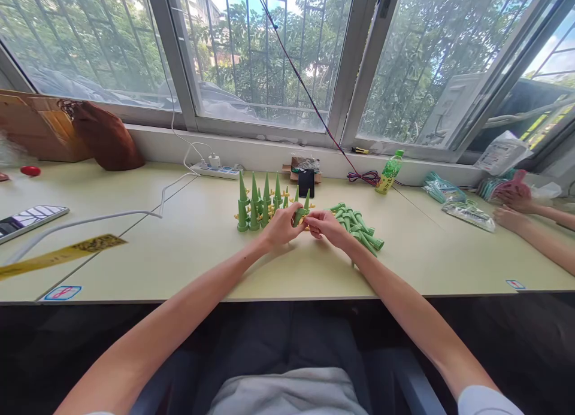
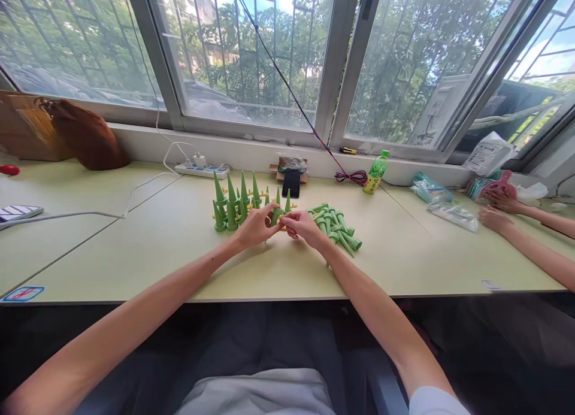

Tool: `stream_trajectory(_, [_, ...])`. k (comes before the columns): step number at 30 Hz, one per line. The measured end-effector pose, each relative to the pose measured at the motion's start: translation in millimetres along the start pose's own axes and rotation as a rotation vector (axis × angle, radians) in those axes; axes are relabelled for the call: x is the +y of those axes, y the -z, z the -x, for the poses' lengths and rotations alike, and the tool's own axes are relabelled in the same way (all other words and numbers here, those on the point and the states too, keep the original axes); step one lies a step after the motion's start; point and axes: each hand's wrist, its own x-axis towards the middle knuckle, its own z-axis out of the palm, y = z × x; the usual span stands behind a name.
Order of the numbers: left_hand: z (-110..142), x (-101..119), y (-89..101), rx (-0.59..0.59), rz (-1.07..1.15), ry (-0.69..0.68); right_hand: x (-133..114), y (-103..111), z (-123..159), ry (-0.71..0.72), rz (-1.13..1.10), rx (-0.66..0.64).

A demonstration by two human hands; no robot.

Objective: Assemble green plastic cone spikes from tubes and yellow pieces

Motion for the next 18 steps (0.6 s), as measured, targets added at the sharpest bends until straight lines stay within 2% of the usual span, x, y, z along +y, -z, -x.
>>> stream_trajectory(7, [0.3,1.9,1.2,-0.029,0.006,0.015,2.1,-1.2,-0.5,0.021,0.067,0.044])
stream_trajectory(18, [-0.3,2.7,2.1,-0.061,0.025,0.069,5.6,-0.4,-0.3,0.031,0.132,0.045])
